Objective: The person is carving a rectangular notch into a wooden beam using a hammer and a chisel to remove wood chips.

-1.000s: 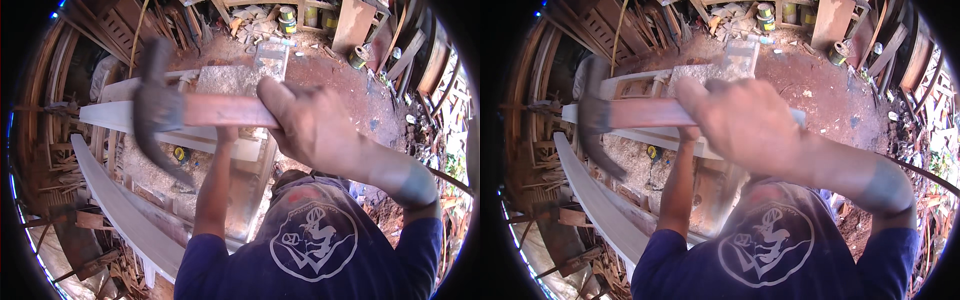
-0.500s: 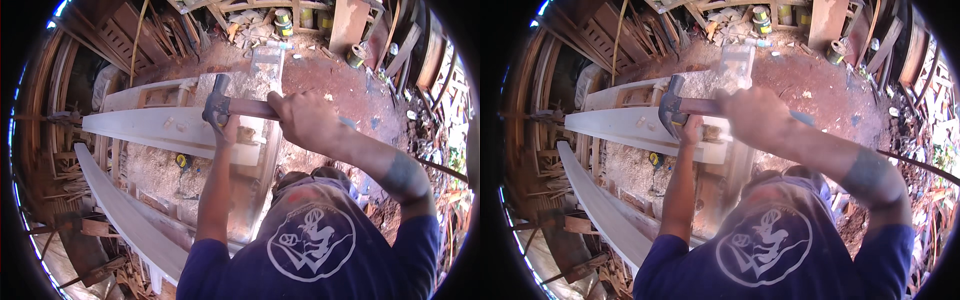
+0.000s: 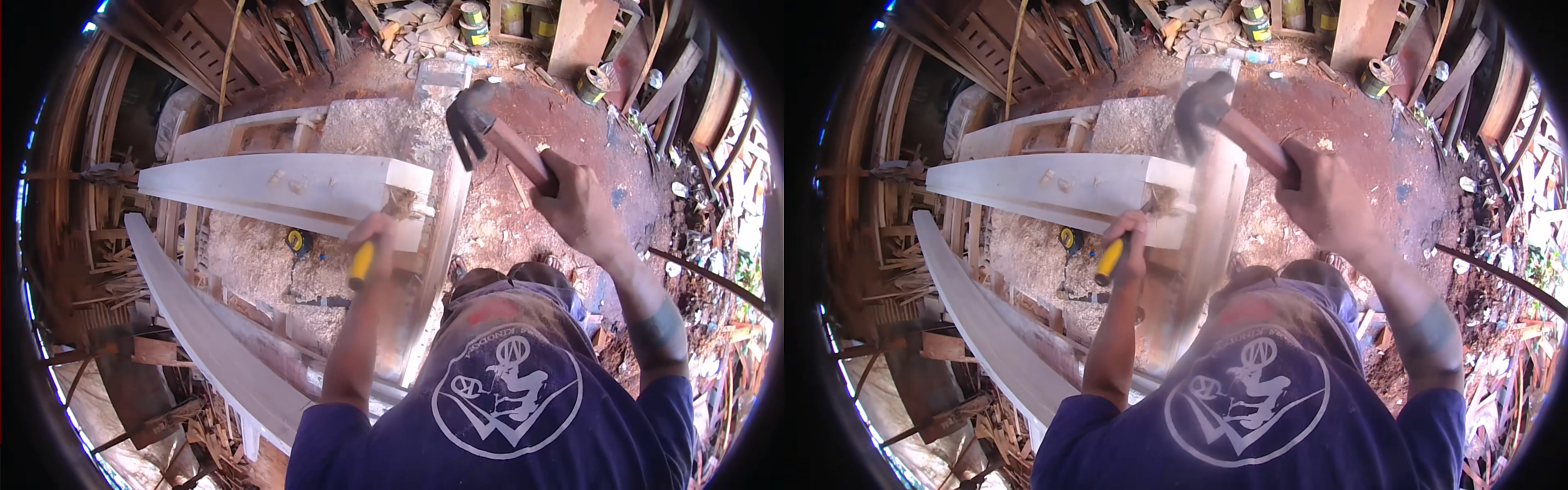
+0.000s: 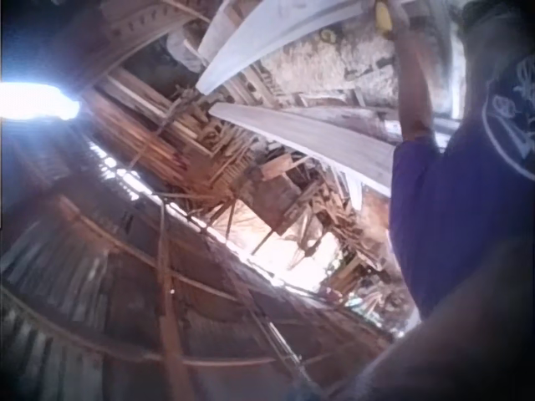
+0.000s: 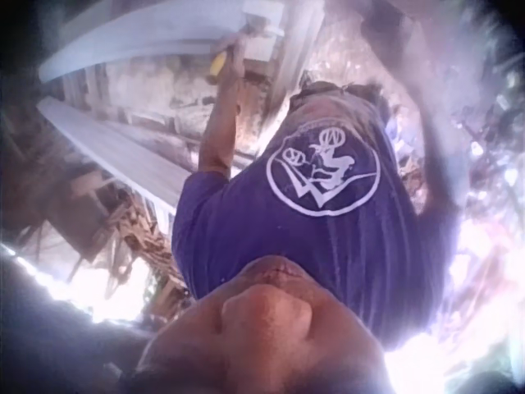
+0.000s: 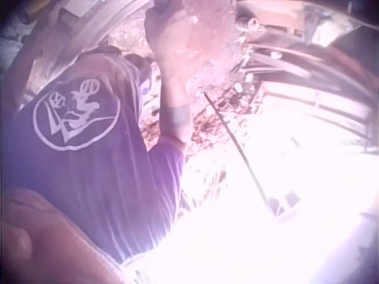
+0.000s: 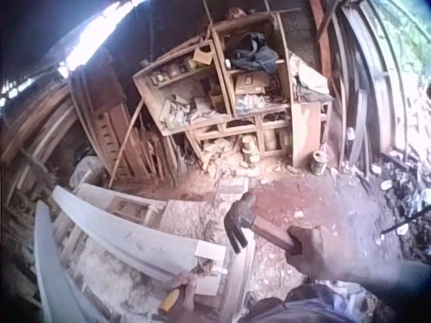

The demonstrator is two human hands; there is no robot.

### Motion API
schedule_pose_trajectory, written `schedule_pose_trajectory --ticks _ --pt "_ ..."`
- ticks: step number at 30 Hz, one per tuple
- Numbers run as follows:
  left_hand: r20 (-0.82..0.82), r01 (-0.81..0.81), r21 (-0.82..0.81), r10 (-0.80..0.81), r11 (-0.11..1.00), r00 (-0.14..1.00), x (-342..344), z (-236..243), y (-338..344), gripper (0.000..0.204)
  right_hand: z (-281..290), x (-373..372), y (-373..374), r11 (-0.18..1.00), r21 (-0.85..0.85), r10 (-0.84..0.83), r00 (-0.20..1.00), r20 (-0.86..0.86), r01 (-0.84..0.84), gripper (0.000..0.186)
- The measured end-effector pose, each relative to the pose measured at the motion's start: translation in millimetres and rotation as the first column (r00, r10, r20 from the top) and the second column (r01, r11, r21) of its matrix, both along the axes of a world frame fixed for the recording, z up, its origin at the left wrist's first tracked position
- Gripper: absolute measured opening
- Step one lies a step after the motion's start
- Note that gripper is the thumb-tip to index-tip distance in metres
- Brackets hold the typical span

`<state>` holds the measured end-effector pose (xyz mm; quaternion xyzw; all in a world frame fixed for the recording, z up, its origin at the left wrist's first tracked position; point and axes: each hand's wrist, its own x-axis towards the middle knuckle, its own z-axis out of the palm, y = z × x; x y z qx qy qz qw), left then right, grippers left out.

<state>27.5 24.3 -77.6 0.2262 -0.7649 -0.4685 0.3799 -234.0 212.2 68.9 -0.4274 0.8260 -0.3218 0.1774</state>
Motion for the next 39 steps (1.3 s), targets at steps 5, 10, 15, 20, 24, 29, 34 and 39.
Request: schedule_pose_trajectory --ticks 5,10,15,20,24,29,34,39 --pt "-0.283 -0.085 0.457 0.235 0.885 0.93 -10.2 5.6 -19.7 0.009 5.2 -5.7 9.7 0.999 0.011 -0.032 0.999 0.016 0.032 0.016" --pt "-0.221 -0.089 0.339 0.172 0.937 0.96 -29.7 21.2 -24.9 0.014 9.5 -5.6 8.8 1.0 -0.016 -0.016 0.998 0.066 0.017 0.017" --pt "-0.334 0.005 0.298 0.099 0.955 0.937 -39.0 13.8 -24.2 0.023 8.7 1.9 -0.1 1.0 -0.002 0.029 0.997 0.072 -0.029 0.015" --pt "-0.269 -0.034 0.218 0.094 0.975 0.958 -49.7 3.7 -29.2 0.023 -4.6 9.7 -15.1 0.984 -0.027 0.178 0.984 -0.012 -0.178 0.017" --pt "-0.094 -0.17 0.102 0.18 0.98 0.979 -39.0 -13.4 -28.6 0.024 9.8 20.4 -21.3 0.94 0.003 0.332 0.913 -0.238 -0.341 0.018" --pt "-0.045 -0.077 -0.106 0.073 0.991 0.996 -31.8 -33.1 -53.9 0.022 21.6 43.1 -27.6 0.825 -0.207 0.409 0.807 -0.426 -0.527 0.02" --pt "-0.145 -0.062 -0.189 0.034 0.98 0.989 -56.5 -8.9 -40.8 0.009 19.5 35.9 -49.4 0.8 0.203 0.575 0.627 -0.525 -0.564 0.034" --pt "0.025 -0.168 -0.058 0.17 0.984 0.985 -48.7 -6.6 -36.8 0.008 55.5 42.0 -45.0 0.759 -0.194 0.46 0.724 -0.515 -0.621 0.032"
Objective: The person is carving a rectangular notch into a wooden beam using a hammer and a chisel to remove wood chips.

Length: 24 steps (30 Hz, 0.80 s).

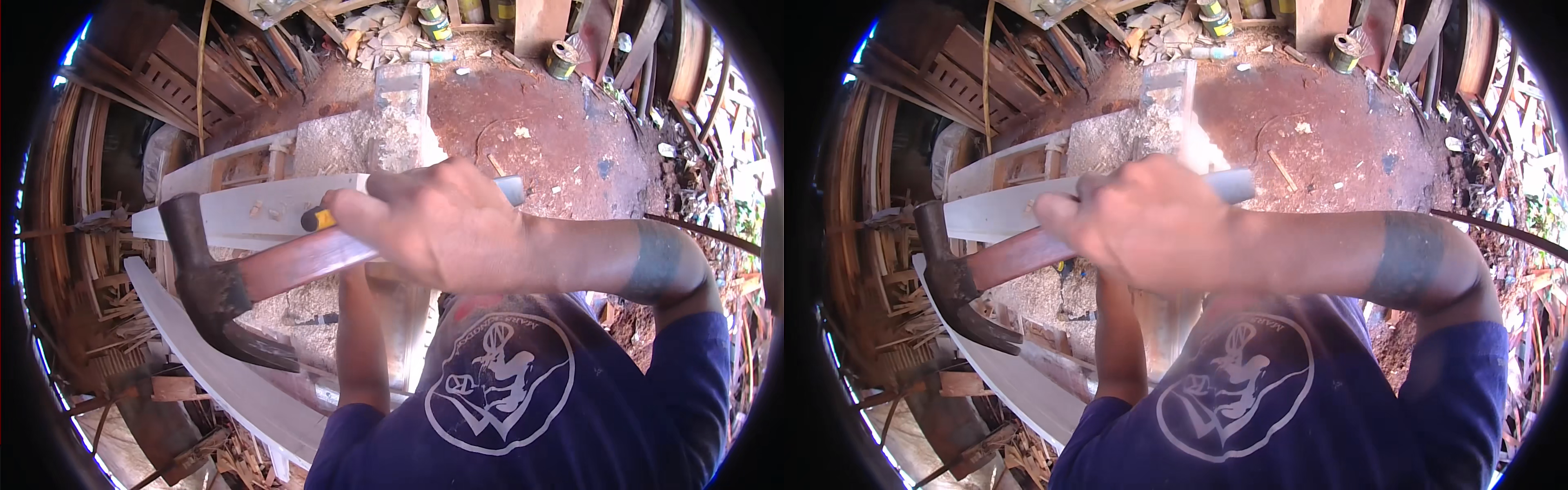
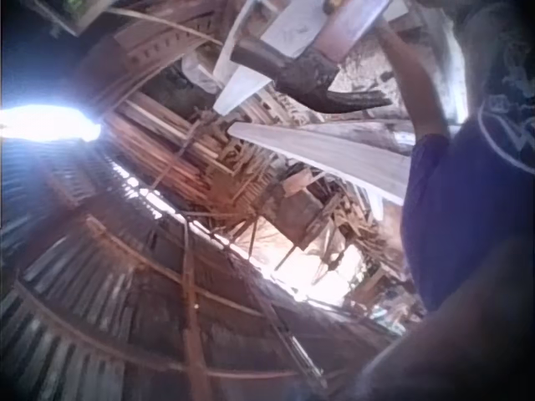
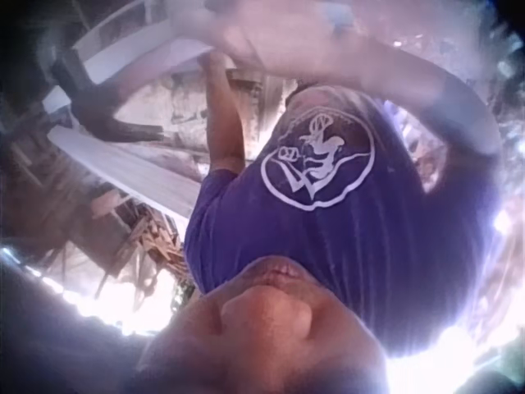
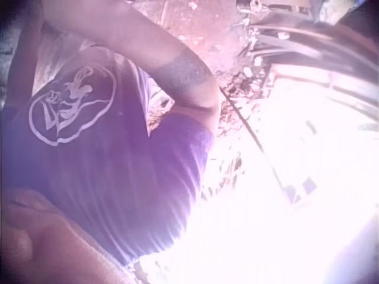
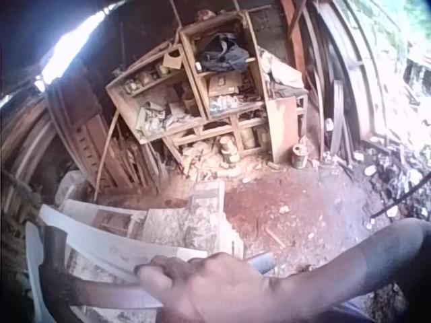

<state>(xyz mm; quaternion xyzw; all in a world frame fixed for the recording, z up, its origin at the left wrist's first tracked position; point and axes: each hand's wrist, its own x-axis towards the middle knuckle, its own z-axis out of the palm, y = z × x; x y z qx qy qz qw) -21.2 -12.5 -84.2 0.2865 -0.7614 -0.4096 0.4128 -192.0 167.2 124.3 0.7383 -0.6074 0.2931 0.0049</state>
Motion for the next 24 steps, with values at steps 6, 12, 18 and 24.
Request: schedule_pose_trajectory --ticks 6,12,18,24 --pt "-0.144 0.005 0.073 0.006 0.997 0.989 -18.2 -1.3 -10.9 0.002 -24.7 -18.3 -15.3 0.927 0.355 -0.097 0.992 -0.084 0.121 0.023" --pt "0.007 -0.071 0.094 0.071 0.993 0.997 -24.8 0.6 -21.0 0.01 -25.3 -12.9 -17.1 0.946 0.291 -0.15 0.989 -0.001 0.144 0.023" --pt "-0.087 0.022 0.35 0.009 0.937 0.996 -23.2 3.4 -23.6 0.022 -32.7 -35.7 -3.5 0.86 0.436 -0.339 0.935 0.103 0.264 0.018" --pt "-0.266 0.172 0.389 -0.068 0.905 0.962 -11.9 -1.3 -23.2 0.032 -55.9 -62.8 49.5 0.84 0.438 -0.511 0.737 0.442 0.319 0.015"
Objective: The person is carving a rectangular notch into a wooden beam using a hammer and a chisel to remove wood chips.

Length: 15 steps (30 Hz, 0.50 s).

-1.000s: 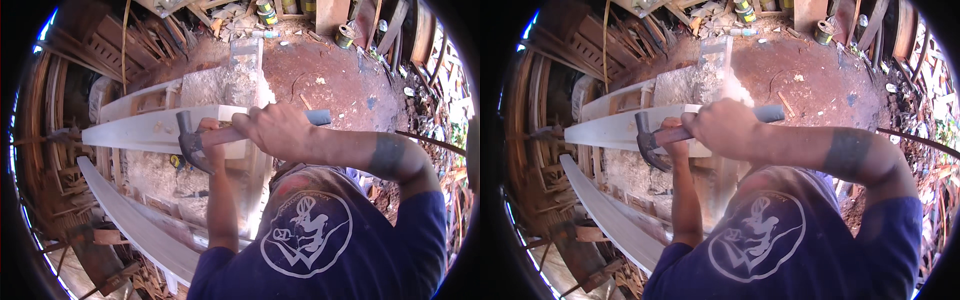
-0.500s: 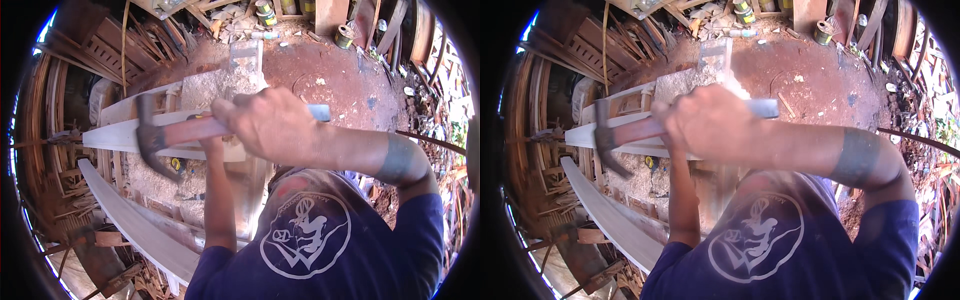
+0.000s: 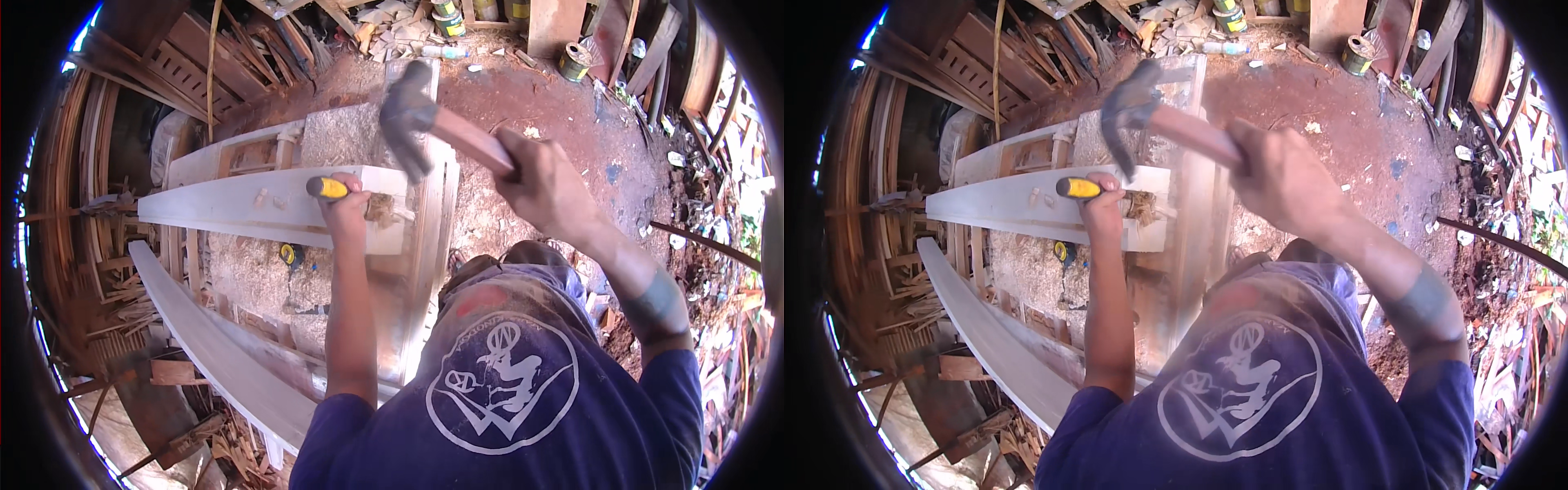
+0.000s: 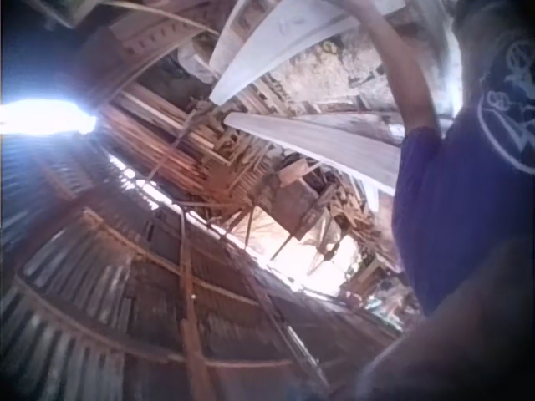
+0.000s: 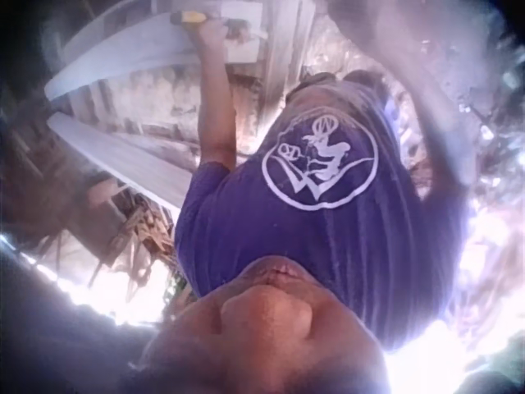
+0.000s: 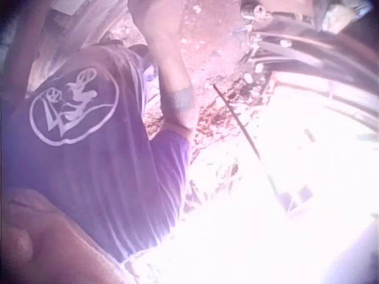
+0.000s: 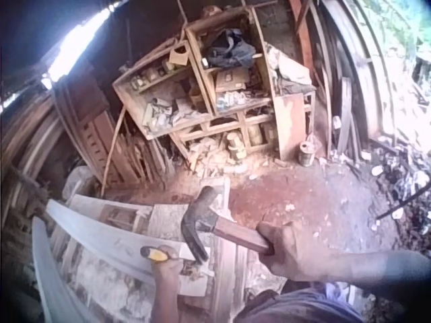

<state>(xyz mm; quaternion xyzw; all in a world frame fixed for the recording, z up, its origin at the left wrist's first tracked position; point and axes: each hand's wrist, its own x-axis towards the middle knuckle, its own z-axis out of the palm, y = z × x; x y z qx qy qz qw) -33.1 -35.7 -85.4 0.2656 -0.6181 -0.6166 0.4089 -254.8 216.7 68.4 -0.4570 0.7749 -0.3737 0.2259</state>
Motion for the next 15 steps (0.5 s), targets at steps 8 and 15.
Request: schedule_pose_trajectory --ticks 8,15 --pt "0.178 0.27 -0.484 -0.209 0.832 0.962 -36.5 24.5 45.7 0.031 -18.4 -14.1 41.3 0.98 0.098 -0.173 0.985 0.008 0.171 0.016" --pt "-0.283 0.165 0.057 -0.142 0.985 0.948 2.2 35.1 5.2 0.027 -18.8 -17.3 50.8 0.972 0.074 -0.225 0.974 -0.001 0.225 0.019"
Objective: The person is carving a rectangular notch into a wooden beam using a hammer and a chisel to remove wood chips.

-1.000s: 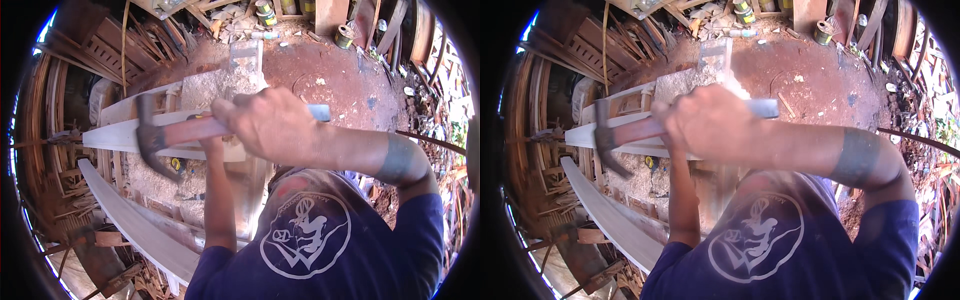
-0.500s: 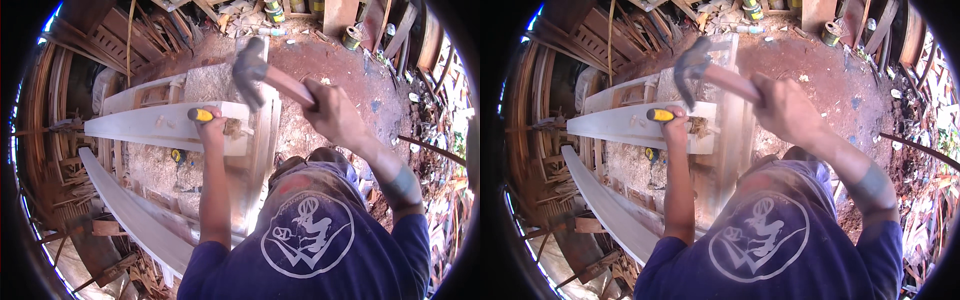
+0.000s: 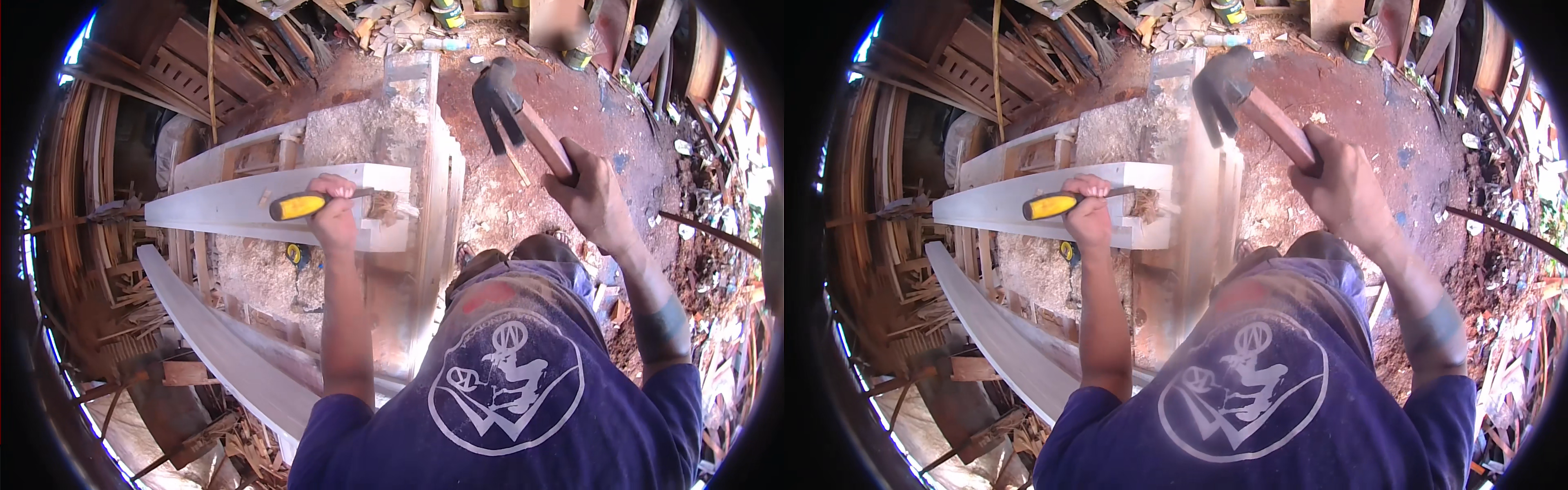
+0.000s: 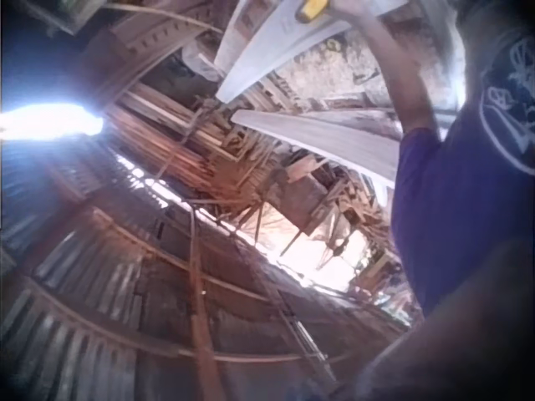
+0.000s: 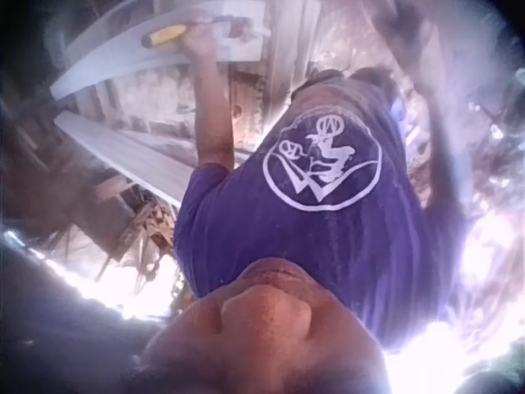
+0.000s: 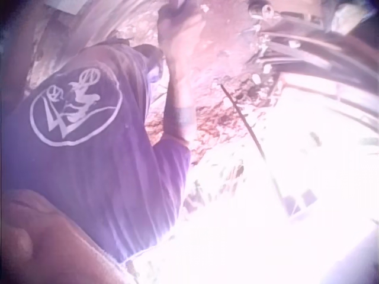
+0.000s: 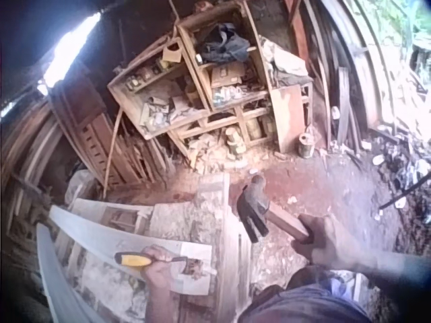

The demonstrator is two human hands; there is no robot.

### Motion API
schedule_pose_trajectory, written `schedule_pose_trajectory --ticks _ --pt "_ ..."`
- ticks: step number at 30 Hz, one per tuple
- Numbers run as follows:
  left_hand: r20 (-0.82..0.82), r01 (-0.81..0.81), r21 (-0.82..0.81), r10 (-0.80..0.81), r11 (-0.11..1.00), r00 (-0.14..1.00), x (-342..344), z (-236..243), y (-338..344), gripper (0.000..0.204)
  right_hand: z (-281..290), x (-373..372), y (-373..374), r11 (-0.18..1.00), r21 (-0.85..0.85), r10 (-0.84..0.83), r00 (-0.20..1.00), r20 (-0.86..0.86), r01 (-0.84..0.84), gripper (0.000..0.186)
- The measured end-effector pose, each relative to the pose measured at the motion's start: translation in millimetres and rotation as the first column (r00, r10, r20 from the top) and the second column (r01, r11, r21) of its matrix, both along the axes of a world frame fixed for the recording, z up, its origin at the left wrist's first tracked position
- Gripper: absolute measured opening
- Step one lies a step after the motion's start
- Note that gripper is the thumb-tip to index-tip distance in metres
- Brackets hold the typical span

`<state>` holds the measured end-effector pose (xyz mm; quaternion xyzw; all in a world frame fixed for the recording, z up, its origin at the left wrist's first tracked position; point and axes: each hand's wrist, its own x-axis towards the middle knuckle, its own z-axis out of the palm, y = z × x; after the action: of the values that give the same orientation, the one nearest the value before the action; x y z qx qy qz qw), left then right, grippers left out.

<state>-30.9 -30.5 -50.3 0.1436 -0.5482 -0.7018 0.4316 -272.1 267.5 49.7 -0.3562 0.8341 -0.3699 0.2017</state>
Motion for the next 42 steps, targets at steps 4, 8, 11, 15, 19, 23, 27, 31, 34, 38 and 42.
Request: schedule_pose_trajectory --ticks 4,8,11,15,19,23,27,31,34,38,42 --pt "0.051 -0.003 -0.081 0.007 0.997 0.999 -0.1 4.6 4.5 0.03 2.0 6.3 -4.2 1.0 0.004 0.017 0.999 0.045 -0.017 0.017" --pt "0.113 0.007 -0.21 0.017 0.978 0.993 -4.6 6.3 9.0 0.03 0.2 12.8 -11.9 0.999 0.021 0.033 0.995 0.095 -0.035 0.016" --pt "0.133 0.035 -0.203 -0.008 0.978 0.991 -5.1 9.6 6.8 0.03 -12.5 16.5 -18.1 0.993 -0.024 0.118 0.993 0.026 -0.118 0.015" --pt "0.152 -0.008 -0.225 0.044 0.974 0.987 9.0 -13.7 5.8 0.031 -8.2 25.4 -28.8 0.984 -0.025 0.177 0.984 0.013 -0.177 0.013" --pt "0.134 -0.073 -0.266 0.111 0.961 0.985 -0.1 -19.2 2.8 0.031 -2.7 31.0 -42.0 0.976 -0.042 0.214 0.975 0.055 -0.212 0.014" --pt "0.235 0.073 -0.377 0.019 0.923 0.972 10.1 -22.6 3.2 0.028 -1.6 34.8 -49.4 0.956 -0.066 0.286 0.958 -0.032 -0.287 0.014" --pt "0.215 -0.084 -0.379 0.175 0.922 0.961 -6.0 -13.9 -3.9 0.024 11.7 37.7 -56.5 0.955 -0.035 0.278 0.932 -0.232 -0.294 0.016" --pt "0.2 -0.097 -0.147 0.126 0.984 0.972 1.4 -23.8 1.9 0.017 59.9 62.5 -81.0 0.913 -0.102 0.373 0.91 -0.182 -0.394 0.019" --pt "0.301 -0.337 -0.208 0.388 0.918 0.871 -3.0 -48.3 -0.4 0.01 27.1 71.3 -99.7 0.845 -0.2 0.385 0.823 -0.417 -0.497 0.019" --pt "0.396 -0.085 -0.329 0.219 0.941 0.892 -0.4 -37.5 -7.3 0.01 25.9 72.6 -118.8 0.852 0.158 0.516 0.748 -0.418 -0.499 0.02" --pt "0.378 -0.196 -0.53 0.436 0.825 0.817 -4.6 -28.1 3.1 0.013 65.4 79.7 -108.9 0.823 -0.043 0.486 0.741 -0.464 -0.566 0.024"
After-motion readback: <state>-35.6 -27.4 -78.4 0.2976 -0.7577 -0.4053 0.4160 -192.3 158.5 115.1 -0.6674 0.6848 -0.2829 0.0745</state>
